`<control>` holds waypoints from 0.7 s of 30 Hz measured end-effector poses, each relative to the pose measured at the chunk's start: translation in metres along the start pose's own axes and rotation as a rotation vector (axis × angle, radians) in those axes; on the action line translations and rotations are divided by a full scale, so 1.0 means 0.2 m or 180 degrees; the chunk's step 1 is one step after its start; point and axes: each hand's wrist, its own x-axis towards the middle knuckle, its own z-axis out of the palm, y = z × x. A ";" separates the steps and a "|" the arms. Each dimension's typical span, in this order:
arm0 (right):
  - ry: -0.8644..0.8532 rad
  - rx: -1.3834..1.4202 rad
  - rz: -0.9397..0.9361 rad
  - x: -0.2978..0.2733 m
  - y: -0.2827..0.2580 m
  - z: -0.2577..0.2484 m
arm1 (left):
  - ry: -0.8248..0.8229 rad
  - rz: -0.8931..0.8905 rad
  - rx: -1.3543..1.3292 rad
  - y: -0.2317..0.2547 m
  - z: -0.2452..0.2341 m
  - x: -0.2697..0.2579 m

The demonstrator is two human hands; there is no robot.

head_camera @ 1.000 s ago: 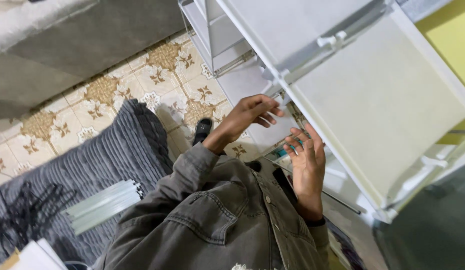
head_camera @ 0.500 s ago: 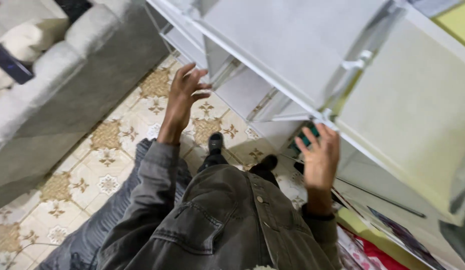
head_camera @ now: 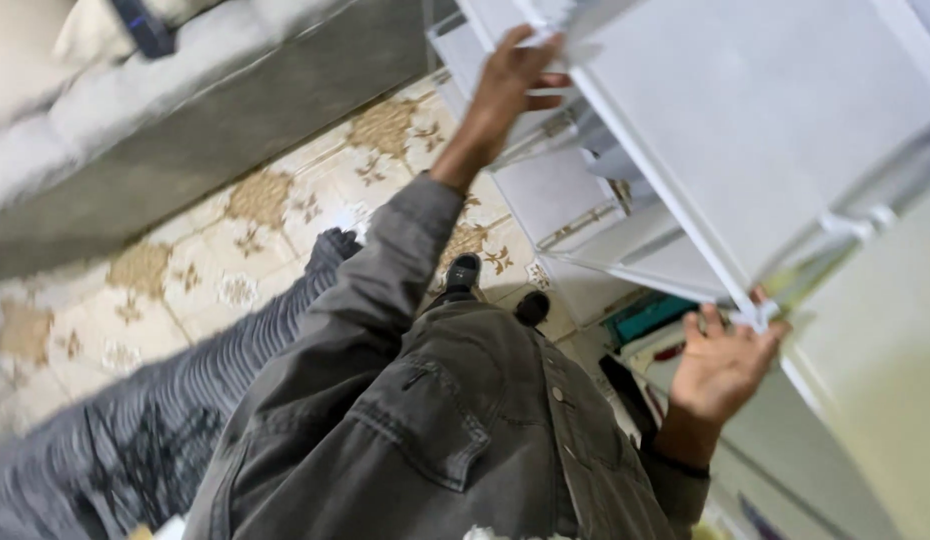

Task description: The person disassembles a fabric rack by hand, detaching the shelves and metal poles from the frame, sliding the poles out of the fabric sleeves, and separating the plastic connectors from the metal poles.

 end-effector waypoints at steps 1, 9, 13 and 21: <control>0.0030 -0.0036 -0.0011 0.01 0.00 -0.01 | 0.0017 0.0017 -0.0033 -0.01 0.00 0.01; 0.0312 -0.0412 -0.0078 0.07 0.03 0.05 | 0.0157 0.0006 -0.0156 -0.08 0.07 0.06; 0.0247 -0.0353 -0.0100 0.10 -0.01 0.07 | 0.0250 0.0202 0.0006 -0.11 0.09 0.08; 0.0186 -0.0103 0.0029 0.12 -0.06 0.12 | 0.0465 0.0504 0.0228 -0.17 0.11 0.21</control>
